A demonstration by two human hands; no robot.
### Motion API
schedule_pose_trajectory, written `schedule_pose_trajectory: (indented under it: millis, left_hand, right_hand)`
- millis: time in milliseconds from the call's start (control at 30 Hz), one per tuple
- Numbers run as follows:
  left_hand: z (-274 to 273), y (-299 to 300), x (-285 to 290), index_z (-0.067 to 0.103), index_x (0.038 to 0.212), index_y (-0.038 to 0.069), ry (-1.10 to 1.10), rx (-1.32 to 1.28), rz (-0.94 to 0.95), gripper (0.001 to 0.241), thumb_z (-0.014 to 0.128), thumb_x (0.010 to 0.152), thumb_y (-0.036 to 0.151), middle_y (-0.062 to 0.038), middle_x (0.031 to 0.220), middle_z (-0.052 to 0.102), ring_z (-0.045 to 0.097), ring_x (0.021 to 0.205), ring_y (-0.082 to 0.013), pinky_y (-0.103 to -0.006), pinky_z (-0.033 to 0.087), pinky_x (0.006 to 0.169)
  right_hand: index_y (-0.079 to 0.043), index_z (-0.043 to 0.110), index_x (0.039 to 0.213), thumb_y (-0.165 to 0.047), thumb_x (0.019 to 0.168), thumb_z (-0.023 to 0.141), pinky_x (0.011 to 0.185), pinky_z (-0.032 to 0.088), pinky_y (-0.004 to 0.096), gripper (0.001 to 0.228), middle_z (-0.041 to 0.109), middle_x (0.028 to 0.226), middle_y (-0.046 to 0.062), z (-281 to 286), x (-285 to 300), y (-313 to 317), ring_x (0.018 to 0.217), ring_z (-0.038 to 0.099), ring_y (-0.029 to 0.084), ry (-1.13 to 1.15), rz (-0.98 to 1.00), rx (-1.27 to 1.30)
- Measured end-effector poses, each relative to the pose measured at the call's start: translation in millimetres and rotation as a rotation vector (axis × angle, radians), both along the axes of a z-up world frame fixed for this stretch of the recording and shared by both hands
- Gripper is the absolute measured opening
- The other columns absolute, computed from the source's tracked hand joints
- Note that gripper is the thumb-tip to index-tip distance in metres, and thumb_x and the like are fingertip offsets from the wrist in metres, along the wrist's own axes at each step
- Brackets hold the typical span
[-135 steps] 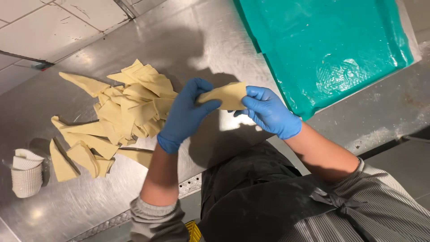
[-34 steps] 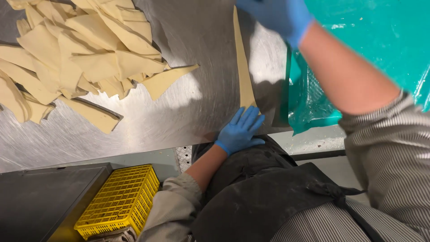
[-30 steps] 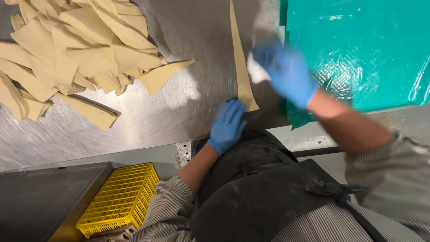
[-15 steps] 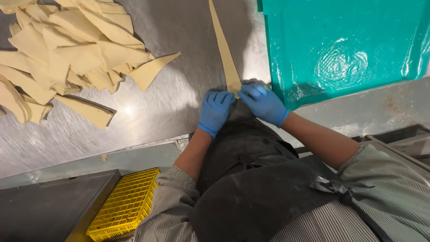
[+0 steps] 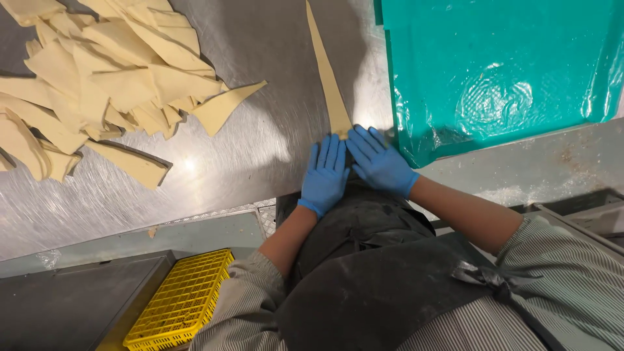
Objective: Rolling triangular pieces of dough into croissant shapes on a metal table.
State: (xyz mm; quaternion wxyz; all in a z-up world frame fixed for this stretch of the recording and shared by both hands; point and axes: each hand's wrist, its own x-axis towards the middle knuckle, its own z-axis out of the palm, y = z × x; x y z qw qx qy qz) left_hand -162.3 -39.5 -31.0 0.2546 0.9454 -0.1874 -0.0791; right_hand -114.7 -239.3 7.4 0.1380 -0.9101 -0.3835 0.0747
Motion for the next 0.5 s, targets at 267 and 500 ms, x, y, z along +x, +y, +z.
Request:
schedule_pose_trajectory:
  millis: [267, 500]
  left_hand:
    - [12, -3, 21, 0.035, 0.152, -0.011, -0.035, -0.150, 0.139, 0.066, 0.060, 0.099, 0.020, -0.033, 0.160, 0.033, 0.034, 0.151, -0.0472, -0.0556, 0.022, 0.127]
    - [-10, -1, 21, 0.033, 0.156, -0.012, -0.007, -0.149, 0.044, 0.064, 0.051, 0.099, 0.010, -0.031, 0.164, 0.032, 0.031, 0.152, -0.0472, -0.0541, 0.025, 0.128]
  right_hand:
    - [0.008, 0.044, 0.150, -0.022, 0.097, 0.063, 0.126, 0.028, 0.054, 0.063, 0.041, 0.157, 0.029, 10, 26, 11, 0.151, 0.036, 0.042, 0.091, -0.038, 0.106]
    - [0.012, 0.050, 0.143, -0.021, 0.093, 0.067, 0.123, 0.030, 0.054, 0.063, 0.046, 0.153, 0.031, 20, 40, 20, 0.147, 0.039, 0.045, 0.059, 0.009, 0.078]
